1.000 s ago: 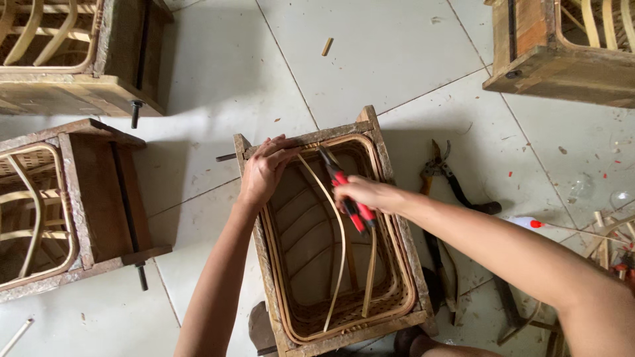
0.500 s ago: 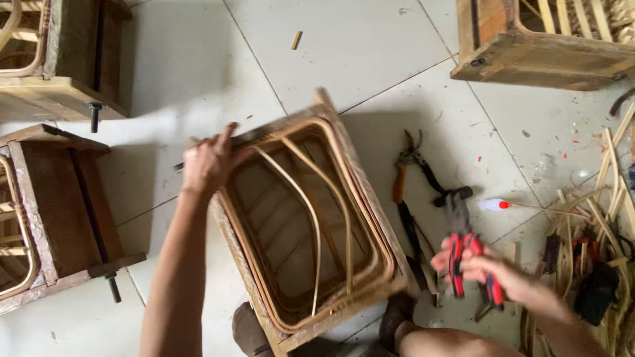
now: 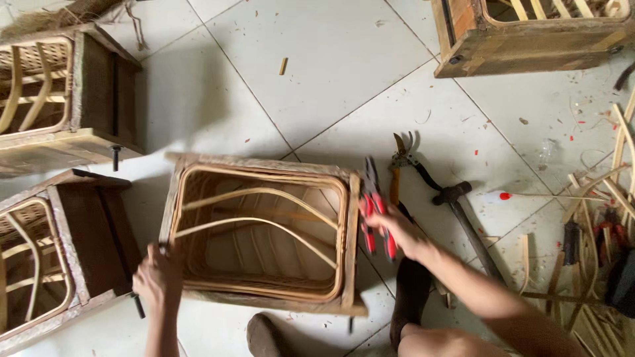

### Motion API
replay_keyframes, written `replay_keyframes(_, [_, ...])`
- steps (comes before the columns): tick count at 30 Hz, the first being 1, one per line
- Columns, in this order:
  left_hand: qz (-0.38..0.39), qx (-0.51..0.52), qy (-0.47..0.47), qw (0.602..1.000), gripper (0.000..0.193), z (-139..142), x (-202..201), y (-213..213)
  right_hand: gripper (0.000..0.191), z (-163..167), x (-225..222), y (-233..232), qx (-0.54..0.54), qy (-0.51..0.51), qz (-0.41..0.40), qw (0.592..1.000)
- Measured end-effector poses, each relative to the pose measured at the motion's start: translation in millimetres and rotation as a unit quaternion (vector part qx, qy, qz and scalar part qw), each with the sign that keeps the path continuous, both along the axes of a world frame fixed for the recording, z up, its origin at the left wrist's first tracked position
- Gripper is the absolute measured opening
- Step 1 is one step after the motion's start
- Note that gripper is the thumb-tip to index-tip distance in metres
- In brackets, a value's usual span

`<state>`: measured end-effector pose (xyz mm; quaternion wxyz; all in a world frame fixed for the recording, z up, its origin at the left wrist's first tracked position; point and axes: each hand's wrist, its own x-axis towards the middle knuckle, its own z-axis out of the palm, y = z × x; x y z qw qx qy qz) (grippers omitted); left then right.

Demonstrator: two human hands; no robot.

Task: The person weaves a bamboo basket by inserting and bending thin bamboo strips into a wooden mold. They use pliers and a hammer to secure and adjust the strips along the basket's rim.

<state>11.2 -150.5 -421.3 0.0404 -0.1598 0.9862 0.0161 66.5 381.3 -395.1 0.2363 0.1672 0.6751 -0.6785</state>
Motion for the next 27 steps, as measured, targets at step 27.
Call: replay_keyframes(27, [-0.304,0.182,-0.082,0.932,0.054,11,17,39,0.059,116,-57,34,-0.094,-0.157,0.096,0.978])
